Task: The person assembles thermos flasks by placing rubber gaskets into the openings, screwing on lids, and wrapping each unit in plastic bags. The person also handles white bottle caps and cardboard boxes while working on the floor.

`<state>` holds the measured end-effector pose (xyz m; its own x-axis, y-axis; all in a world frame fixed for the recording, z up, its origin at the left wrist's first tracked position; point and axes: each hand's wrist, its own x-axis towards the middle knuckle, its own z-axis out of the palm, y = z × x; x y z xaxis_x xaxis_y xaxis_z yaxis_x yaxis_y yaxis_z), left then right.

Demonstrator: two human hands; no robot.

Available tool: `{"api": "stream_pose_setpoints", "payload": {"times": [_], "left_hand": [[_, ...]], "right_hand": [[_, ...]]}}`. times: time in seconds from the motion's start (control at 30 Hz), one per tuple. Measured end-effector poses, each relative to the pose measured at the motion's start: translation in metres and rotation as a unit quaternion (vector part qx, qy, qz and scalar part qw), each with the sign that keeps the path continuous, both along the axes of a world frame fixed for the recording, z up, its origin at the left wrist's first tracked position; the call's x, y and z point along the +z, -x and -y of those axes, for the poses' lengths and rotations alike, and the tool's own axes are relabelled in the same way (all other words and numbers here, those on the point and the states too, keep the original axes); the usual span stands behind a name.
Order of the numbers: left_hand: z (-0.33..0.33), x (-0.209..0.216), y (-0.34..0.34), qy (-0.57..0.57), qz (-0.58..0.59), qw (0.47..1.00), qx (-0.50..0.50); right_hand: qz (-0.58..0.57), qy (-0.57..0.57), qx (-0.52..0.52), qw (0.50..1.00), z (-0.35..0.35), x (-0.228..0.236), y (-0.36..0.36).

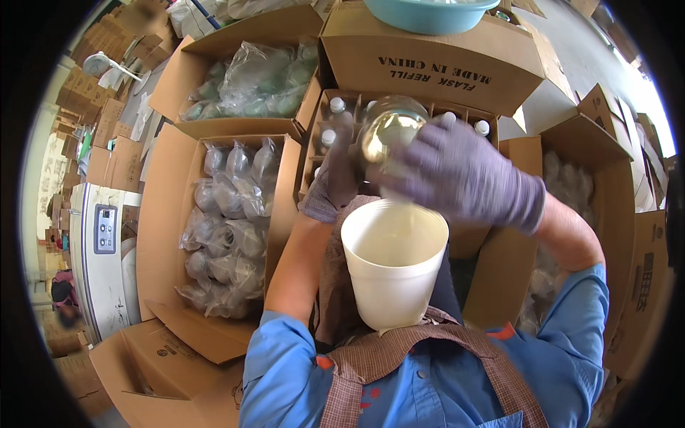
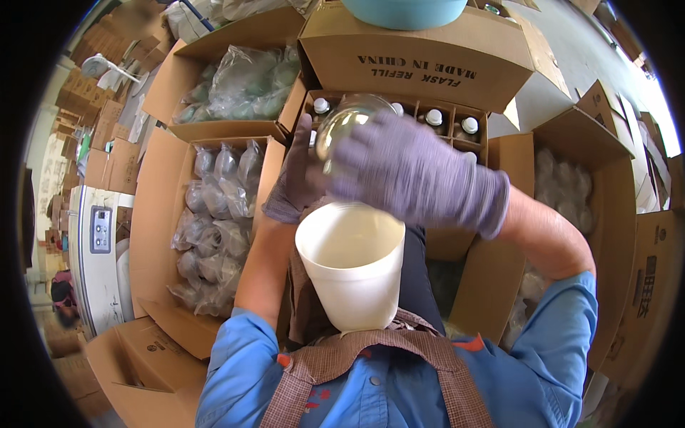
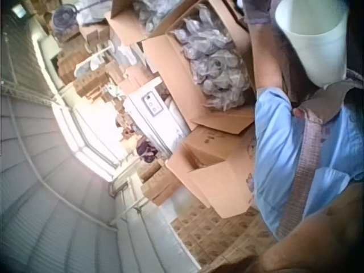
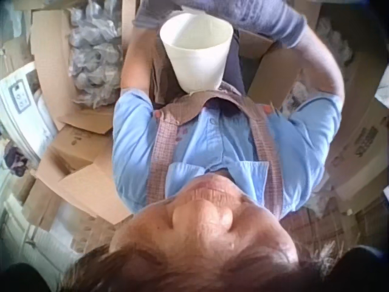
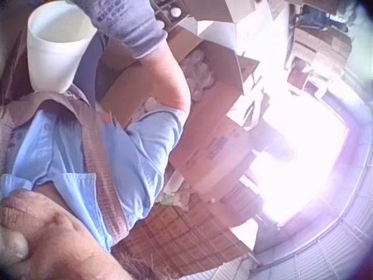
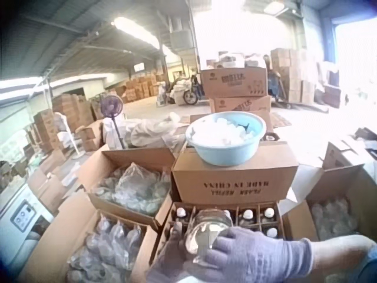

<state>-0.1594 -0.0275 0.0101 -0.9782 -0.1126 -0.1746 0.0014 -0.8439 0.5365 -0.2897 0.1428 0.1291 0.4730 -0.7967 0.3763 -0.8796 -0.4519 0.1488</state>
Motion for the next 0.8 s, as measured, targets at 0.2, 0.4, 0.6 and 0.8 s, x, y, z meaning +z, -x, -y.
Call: {"api": "stream_pose_setpoints", "payload": {"times": [0.2,0.4,0.6,0.8], "left_hand": [[-0.046,0.027,-0.019,0.016,-0.092,0.992,0.080],[-0.072,-0.002,-0.052,0.217,-0.032,0.974,0.065],[-0.095,-0.010,-0.064,0.195,-0.056,0.971,0.124],[-0.128,0.010,-0.063,0.247,-0.043,0.960,0.126]], "right_hand": [[0.175,-0.139,-0.006,0.975,-0.023,0.021,0.001],[0.528,-0.331,-0.236,0.746,-0.001,-0.011,0.032],[0.468,-0.364,-0.129,0.795,-0.038,-0.024,-0.002],[0.448,-0.378,-0.089,0.805,-0.082,-0.032,-0.006]]}}
